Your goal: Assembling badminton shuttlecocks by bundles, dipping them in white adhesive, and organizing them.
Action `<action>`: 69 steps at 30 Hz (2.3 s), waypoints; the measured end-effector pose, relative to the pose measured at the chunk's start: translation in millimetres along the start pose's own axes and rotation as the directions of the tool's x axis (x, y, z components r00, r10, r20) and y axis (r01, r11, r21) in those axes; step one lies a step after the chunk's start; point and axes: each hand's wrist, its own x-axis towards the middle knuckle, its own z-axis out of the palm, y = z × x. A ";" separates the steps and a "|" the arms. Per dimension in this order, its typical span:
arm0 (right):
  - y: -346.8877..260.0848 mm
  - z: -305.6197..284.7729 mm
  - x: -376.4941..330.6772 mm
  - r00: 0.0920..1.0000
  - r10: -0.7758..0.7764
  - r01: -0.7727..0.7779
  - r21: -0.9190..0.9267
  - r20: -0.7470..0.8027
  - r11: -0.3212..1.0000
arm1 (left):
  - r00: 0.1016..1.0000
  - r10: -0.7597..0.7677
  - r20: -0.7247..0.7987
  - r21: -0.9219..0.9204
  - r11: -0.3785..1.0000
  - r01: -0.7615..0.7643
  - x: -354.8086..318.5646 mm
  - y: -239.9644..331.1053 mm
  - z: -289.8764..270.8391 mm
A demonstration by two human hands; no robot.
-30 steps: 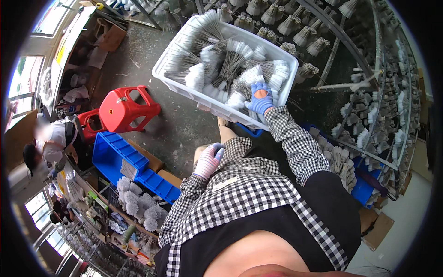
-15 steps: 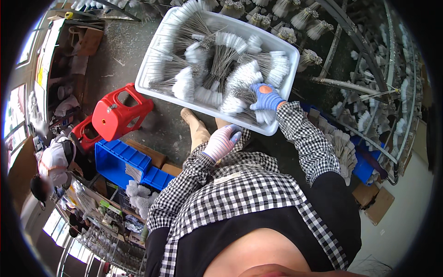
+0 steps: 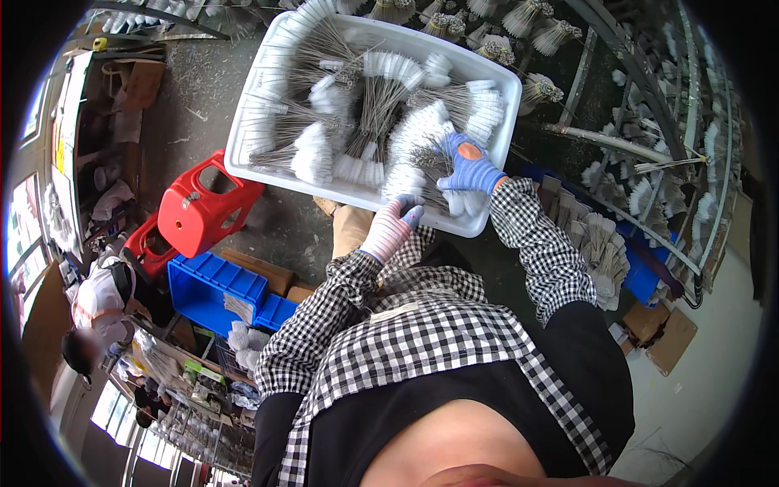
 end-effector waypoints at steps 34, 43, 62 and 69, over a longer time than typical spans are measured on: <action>-1.2 -59.3 -40.8 0.966 -0.103 0.106 0.003 -0.236 0.994 | 0.934 0.153 -0.324 -0.643 0.688 -0.336 133.0 58.7 44.9; -25.7 -76.2 -17.5 0.977 0.018 -0.036 -0.081 -0.213 0.996 | 0.957 0.191 -0.216 -0.710 0.643 -0.289 125.6 83.7 49.5; 35.7 -223.3 -175.9 0.353 0.310 0.080 0.358 -0.883 0.930 | 0.858 0.509 -0.062 -0.568 0.689 -0.450 73.4 183.9 48.2; 169.2 -326.4 -257.0 0.100 0.466 -0.455 0.376 -0.879 0.807 | 0.864 0.503 -0.014 -0.612 0.679 -0.405 -6.4 176.2 44.6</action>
